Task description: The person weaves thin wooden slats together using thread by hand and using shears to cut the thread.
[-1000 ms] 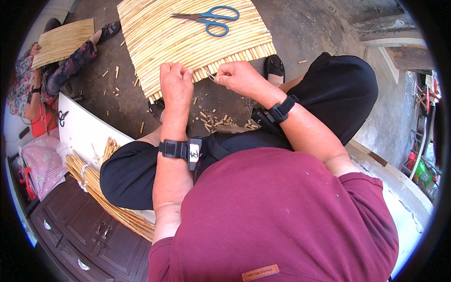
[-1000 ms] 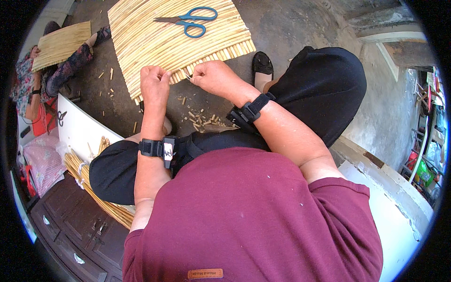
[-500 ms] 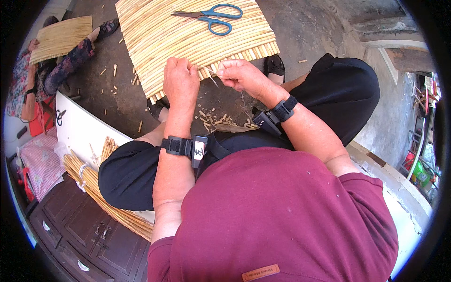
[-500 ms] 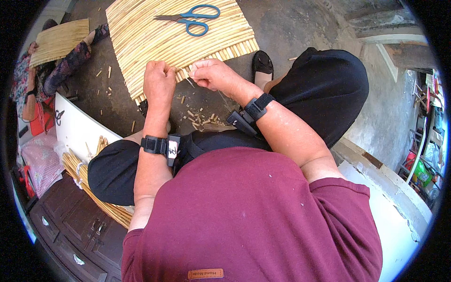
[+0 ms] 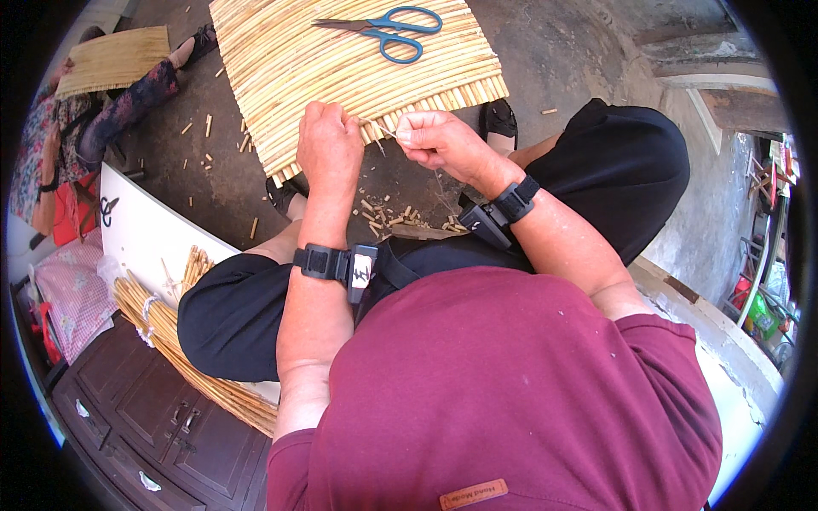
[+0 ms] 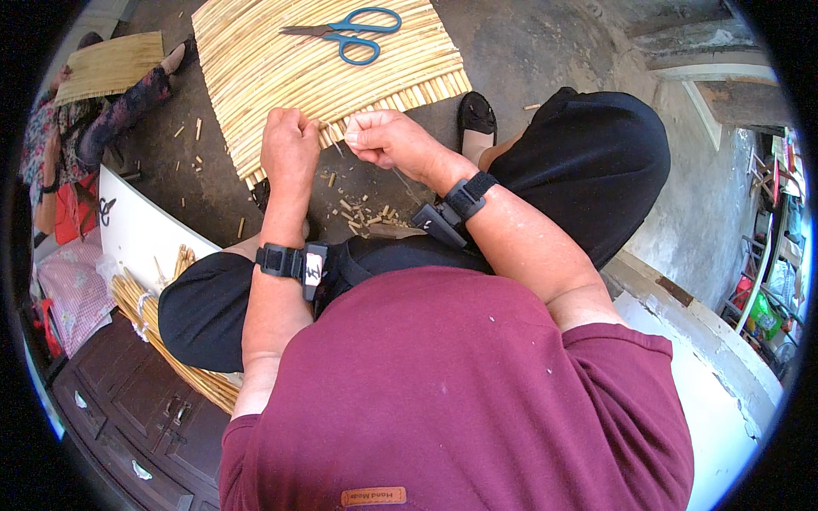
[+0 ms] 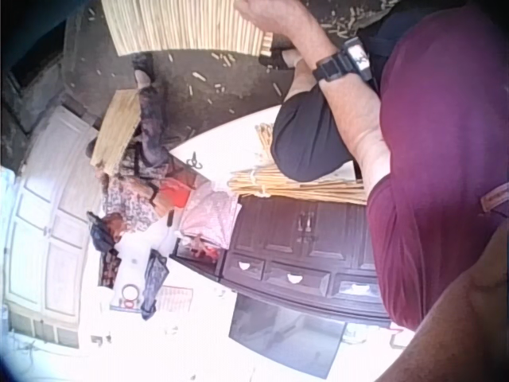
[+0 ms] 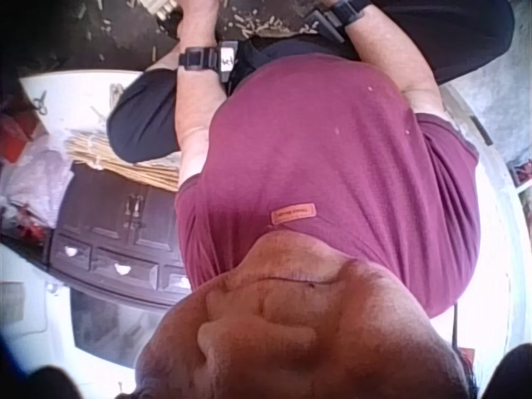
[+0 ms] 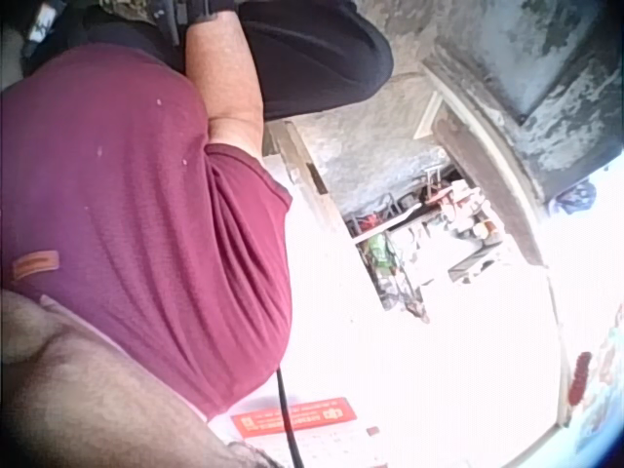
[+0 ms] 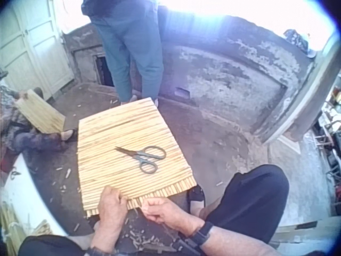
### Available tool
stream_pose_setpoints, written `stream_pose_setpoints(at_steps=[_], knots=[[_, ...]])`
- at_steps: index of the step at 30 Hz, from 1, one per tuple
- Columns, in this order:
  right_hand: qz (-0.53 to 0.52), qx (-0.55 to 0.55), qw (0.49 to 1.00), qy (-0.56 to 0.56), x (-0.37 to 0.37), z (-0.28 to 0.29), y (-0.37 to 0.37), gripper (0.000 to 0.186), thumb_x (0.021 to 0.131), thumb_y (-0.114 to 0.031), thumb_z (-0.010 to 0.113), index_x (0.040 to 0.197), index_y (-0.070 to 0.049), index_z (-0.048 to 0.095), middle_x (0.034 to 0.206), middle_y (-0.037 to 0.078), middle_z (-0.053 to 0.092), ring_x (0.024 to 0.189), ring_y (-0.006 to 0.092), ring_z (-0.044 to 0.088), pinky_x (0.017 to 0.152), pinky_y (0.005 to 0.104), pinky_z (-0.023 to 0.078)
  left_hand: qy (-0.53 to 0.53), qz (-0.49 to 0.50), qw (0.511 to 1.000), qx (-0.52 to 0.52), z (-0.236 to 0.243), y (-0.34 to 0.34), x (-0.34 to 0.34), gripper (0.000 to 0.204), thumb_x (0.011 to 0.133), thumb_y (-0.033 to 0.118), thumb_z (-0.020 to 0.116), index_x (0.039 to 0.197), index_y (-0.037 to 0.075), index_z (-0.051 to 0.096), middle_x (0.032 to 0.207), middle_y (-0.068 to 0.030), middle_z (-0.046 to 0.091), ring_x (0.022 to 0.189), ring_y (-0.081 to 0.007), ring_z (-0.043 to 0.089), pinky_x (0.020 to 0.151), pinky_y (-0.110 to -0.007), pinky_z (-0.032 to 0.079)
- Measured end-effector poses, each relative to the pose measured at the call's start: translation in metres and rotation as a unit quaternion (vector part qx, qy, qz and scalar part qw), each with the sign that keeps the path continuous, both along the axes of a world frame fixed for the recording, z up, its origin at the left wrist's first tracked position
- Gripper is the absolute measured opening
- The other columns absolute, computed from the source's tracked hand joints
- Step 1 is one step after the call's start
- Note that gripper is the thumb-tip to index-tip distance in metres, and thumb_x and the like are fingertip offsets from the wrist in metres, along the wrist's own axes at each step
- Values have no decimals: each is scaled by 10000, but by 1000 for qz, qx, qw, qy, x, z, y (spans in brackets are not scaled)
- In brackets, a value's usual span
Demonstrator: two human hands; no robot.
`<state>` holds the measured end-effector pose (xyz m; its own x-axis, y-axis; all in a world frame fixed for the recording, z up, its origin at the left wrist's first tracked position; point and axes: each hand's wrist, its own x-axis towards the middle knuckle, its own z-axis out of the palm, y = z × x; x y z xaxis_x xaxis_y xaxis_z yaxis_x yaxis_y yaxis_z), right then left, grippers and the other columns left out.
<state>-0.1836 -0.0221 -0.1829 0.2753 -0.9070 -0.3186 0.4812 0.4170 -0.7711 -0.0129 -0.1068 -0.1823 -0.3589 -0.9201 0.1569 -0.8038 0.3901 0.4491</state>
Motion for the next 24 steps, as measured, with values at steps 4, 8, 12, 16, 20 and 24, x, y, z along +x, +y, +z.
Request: stream_pose_setpoints(at_steps=[4, 8, 12, 16, 20, 24], knots=[[27, -22, 999, -26, -1, 4, 2, 228, 947, -224, 568, 776, -79, 520, 641, -40, 436, 521, 34, 328, 447, 192, 224, -19, 2, 1000, -6, -1, 0, -1, 116, 778, 113, 677, 798, 24, 606, 908, -132, 556, 893, -340, 568, 747, -461, 480], [48, -21, 999, -12, 2, 19, 1, 219, 954, -234, 567, 816, -65, 560, 650, -27, 481, 512, 38, 377, 453, 184, 274, -12, 2, 1000, 3, -3, 0, 1, 109, 780, 106, 674, 789, 23, 604, 905, -130, 556, 900, -340, 569, 751, -451, 483], [135, -64, 965, 214, 10, 38, 9, 191, 956, -226, 587, 918, -48, 646, 704, -10, 592, 532, 54, 515, 498, 202, 408, 66, 2, 995, 71, 6, -1, 12, 136, 787, 108, 680, 827, 17, 588, 922, -130, 578, 923, -336, 568, 768, -441, 480], [138, -207, 888, 387, 17, 47, 12, 153, 896, -178, 621, 964, -43, 646, 767, 95, 655, 642, 230, 632, 598, 337, 494, 170, 89, 962, 193, 27, 13, 28, 173, 875, 135, 626, 975, 23, 540, 997, -134, 648, 664, -232, 604, 579, -357, 491], [226, -237, 826, 459, 13, 53, 16, 173, 852, -186, 597, 942, -51, 656, 834, 173, 658, 808, 371, 636, 712, 436, 501, 403, 127, 721, 549, 34, 42, 36, 201, 965, 175, 538, 1104, 34, 506, 1095, -250, 640, 492, -156, 572, 427, -251, 453], [312, -155, 713, 609, 2, 52, 16, 185, 841, -217, 555, 834, -84, 684, 799, 175, 666, 782, 360, 656, 687, 451, 518, 554, 149, 518, 635, 16, 60, 28, 205, 987, 180, 520, 1124, 30, 550, 1099, -281, 637, 596, -199, 638, 503, -289, 519]])
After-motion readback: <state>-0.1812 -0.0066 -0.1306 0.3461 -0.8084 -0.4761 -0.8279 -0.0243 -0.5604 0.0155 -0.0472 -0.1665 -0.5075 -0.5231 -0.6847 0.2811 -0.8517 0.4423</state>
